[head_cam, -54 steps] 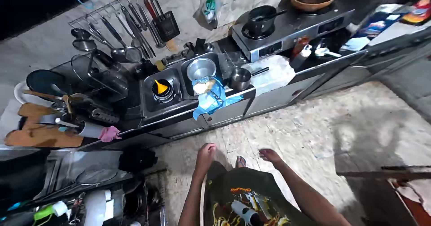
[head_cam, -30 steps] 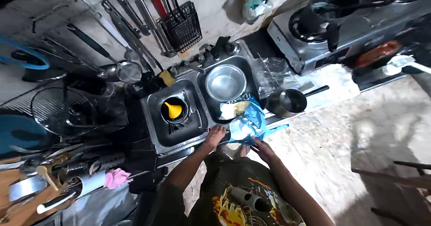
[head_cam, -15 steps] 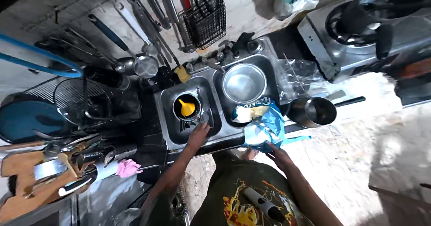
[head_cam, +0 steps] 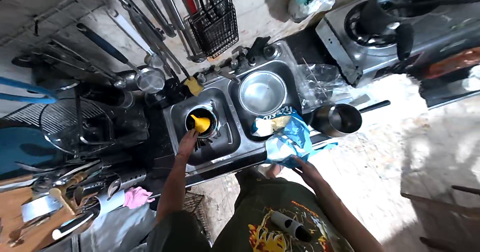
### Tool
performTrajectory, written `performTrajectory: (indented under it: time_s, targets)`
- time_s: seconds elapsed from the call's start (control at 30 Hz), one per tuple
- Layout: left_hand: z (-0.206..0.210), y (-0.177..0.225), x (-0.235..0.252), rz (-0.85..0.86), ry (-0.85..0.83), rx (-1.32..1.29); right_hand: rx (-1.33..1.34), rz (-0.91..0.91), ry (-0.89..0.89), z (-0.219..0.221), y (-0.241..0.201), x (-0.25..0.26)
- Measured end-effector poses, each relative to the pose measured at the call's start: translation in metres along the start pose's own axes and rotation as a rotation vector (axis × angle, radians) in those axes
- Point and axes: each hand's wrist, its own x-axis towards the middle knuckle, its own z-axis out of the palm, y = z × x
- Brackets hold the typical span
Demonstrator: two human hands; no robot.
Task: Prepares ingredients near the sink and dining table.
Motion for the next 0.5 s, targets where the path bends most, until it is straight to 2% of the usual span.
performTrajectory:
  time_s: [0.07,0.2,0.33,0.43,0.5]
  targets:
    - [-0.004,0.001,-0.010,-0.024,0.056,-0.022,0.006,0.000,0.008,-0.001,-0.001,-0.004]
    - [0.003,0.004,-0.043,-0.185,0.121,-0.077,0.002,-0.012,0.016,0.000,-0.005,-0.010]
    - [0.031,0.000,-0.050,-0.288,-0.034,0.005,0.011,0.002,0.017,-0.002,-0.006,-0.012]
    - [0.042,-0.001,-0.036,-0.251,-0.191,0.005,-0.004,0.009,0.029,-0.002,-0.007,-0.011]
    - [0.048,-0.003,-0.024,-0.197,-0.225,0.033,-0.019,0.015,0.033,-0.003,-0.006,-0.010]
